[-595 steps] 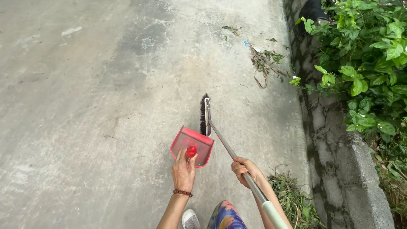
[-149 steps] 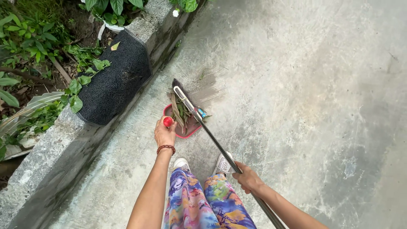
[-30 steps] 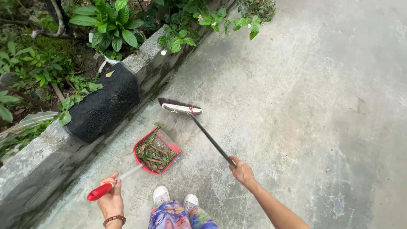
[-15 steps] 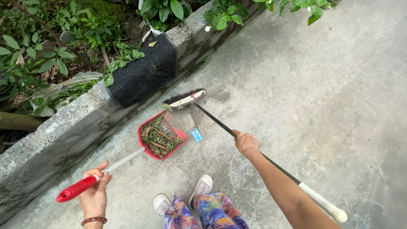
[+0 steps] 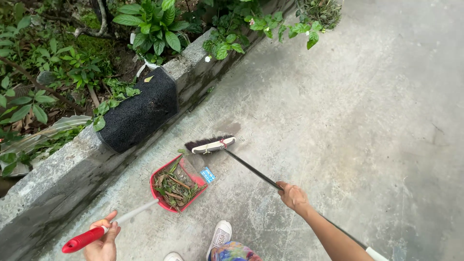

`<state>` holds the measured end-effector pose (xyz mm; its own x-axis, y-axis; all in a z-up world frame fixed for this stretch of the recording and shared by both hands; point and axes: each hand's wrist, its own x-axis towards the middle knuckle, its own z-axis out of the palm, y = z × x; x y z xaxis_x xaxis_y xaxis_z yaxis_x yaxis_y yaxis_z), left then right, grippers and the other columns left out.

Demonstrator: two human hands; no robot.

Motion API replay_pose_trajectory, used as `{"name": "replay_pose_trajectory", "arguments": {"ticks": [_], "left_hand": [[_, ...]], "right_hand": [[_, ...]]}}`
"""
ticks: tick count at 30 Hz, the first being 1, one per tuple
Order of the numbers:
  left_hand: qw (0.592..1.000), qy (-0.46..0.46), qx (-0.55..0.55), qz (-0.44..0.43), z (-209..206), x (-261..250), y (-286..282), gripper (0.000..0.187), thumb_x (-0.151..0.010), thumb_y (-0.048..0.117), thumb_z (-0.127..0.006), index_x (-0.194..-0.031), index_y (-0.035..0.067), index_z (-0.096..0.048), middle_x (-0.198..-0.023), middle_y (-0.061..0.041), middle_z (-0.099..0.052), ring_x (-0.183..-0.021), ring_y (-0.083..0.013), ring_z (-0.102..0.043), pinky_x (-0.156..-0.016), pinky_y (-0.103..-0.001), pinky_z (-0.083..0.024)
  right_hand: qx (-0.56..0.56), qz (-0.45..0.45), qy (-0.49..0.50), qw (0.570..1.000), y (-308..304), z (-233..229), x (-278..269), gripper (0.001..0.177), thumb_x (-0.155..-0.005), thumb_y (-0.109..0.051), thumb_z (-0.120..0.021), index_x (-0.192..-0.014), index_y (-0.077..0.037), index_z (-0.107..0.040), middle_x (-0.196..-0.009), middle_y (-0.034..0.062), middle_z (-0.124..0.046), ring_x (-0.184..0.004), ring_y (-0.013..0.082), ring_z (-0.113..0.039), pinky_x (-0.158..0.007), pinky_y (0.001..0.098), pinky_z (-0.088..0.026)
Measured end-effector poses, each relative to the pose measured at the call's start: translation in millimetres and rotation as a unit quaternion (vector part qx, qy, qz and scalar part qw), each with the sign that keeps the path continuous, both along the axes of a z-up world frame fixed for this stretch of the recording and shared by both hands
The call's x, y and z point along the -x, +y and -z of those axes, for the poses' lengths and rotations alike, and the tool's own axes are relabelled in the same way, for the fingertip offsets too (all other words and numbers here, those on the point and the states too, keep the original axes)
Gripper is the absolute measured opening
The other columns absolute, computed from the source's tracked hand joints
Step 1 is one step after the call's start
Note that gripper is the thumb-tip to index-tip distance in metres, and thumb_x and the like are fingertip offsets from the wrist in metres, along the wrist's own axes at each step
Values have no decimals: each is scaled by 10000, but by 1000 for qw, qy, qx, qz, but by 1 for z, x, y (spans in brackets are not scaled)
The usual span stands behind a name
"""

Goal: Sweeping plant debris and leaves from an outdoor concrete path into a dustpan and onto a tarp.

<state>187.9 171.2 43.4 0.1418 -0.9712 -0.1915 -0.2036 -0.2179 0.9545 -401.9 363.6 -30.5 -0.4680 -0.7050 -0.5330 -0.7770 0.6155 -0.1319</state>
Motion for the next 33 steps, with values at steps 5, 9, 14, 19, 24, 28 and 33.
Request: {"name": "replay_pose_trajectory", "arguments": {"ticks": [5, 9, 14, 19, 24, 28, 33], "left_hand": [[999, 10, 20, 45, 22, 3, -31, 146, -994, -72, -561, -1028, 52, -492, -1361, -225, -644, -1285, -278, -618, -937, -423, -586], [998, 43, 20, 52, 38, 5, -57, 163, -993, -72, -566, -1028, 58, -474, -1365, -217, -639, -1247, -286, -626, -911, -430, -588], [997, 33, 19, 63, 10, 7, -76, 155, -992, -67, -586, -1017, 49, -486, -1345, -199, -658, -1187, -279, -645, -892, -411, -599], [998, 19, 11, 57, -18, -11, -91, 123, -999, -62, -604, -991, 36, -530, -1293, -202, -685, -1141, -267, -662, -871, -405, -622], [994, 48, 43, 88, 36, -62, -107, 160, -982, -74, -595, -1019, 58, -512, -1334, -208, -663, -1192, -257, -649, -886, -414, -603], [995, 26, 18, 94, 82, -103, -119, 197, -978, -45, -593, -1024, 91, -458, -1384, -214, -624, -1186, -261, -653, -888, -432, -610], [980, 86, -37, 175, 144, -125, -143, 220, -937, -89, -638, -826, -3, -470, -1417, -227, -636, -1180, -287, -674, -835, -501, -636]], "right_hand": [[-76, 238, -201, 947, 35, -58, -32, 481, -986, -381, -587, -1464, -348, -548, -718, 100, -617, -605, 223, -601, -569, 402, -523], [-81, 235, -263, 932, 63, -61, -44, 630, -952, -373, -732, -1509, -245, -467, -634, 49, -528, -481, 173, -503, -455, 356, -421], [-82, 292, -316, 899, 101, -75, -60, 638, -932, -271, -752, -1509, -242, -480, -629, 6, -541, -463, 132, -472, -416, 328, -377], [-120, 315, -352, 873, 99, -92, -74, 564, -951, -310, -749, -1470, -208, -555, -596, -5, -512, -427, 104, -439, -377, 289, -330], [-148, 288, -378, 867, 59, -58, -78, 537, -960, -295, -735, -1458, -193, -561, -587, 12, -549, -416, 103, -435, -378, 288, -331], [-183, 220, -343, 895, 0, -31, -82, 491, -945, -262, -709, -1416, -181, -600, -615, 57, -624, -433, 124, -491, -394, 309, -384], [-179, 192, -208, 942, -37, -12, -46, 477, -887, -285, -754, -1353, -248, -658, -764, 71, -700, -549, 162, -615, -516, 326, -535]]}}
